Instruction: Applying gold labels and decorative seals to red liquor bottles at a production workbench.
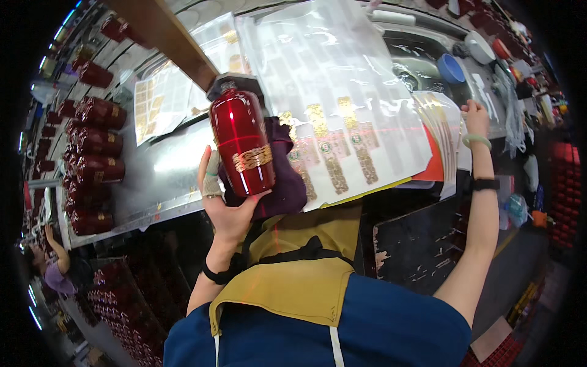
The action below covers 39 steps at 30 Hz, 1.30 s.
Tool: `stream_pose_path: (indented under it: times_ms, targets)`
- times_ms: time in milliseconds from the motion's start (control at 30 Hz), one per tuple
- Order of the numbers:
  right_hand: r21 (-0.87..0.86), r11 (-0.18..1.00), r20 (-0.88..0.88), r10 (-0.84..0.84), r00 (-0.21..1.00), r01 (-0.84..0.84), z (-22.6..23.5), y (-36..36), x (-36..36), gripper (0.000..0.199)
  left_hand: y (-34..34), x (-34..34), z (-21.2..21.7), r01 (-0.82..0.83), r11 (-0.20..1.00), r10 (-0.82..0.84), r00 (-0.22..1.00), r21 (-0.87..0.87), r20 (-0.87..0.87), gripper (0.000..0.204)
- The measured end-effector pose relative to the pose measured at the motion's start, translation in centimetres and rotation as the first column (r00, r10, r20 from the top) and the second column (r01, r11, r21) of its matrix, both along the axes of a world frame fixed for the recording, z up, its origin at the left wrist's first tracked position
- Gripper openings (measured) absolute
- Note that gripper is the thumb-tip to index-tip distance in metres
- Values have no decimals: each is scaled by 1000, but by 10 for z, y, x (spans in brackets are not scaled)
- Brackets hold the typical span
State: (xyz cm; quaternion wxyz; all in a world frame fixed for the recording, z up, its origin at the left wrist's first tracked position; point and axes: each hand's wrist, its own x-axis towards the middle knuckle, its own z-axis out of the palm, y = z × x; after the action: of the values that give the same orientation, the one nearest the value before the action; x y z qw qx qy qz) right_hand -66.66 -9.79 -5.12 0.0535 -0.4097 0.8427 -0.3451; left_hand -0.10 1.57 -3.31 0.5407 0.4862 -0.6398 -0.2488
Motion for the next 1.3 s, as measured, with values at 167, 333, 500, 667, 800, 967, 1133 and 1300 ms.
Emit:
stream_pose_path:
  times_ms: [167, 333, 500, 667, 800, 967, 1133, 1300]
  targets:
    - [-8, 965, 95, 263, 960, -263, 36, 16, 60, 32, 1, 6, 4, -33, 998, 22, 983, 59, 182, 95]
    - [124, 979, 26, 158, 987, -160, 33, 6, 28, 34, 4, -2, 9, -34, 998, 27, 991, 55, 129, 92]
    - [402, 915, -62, 68, 996, -38, 8, -10, -7, 40, 5, -4, 7, -33, 998, 23, 988, 61, 153, 91]
    - [539, 832, -20, 164, 986, -127, -7, -17, -19, 43, 6, 0, 1, -53, 997, 42, 981, 54, 189, 89]
    - [485, 857, 281, 38, 959, -176, 4, -8, -24, 49, 7, 0, 0, -69, 997, 57, 973, 43, 224, 89]
    - [423, 856, 192, 237, 952, -298, 18, 9, -12, 54, 7, -2, 0, -70, 997, 59, 975, 44, 212, 89]
    - [330, 928, 242, 92, 966, -171, 20, 15, 0, 27, 7, -3, 4, -80, 996, 72, 979, 35, 191, 89]
    - [410, 886, 230, 126, 965, -214, 9, 9, -16, 30, 6, -2, 3, -84, 996, 79, 973, 13, 218, 92]
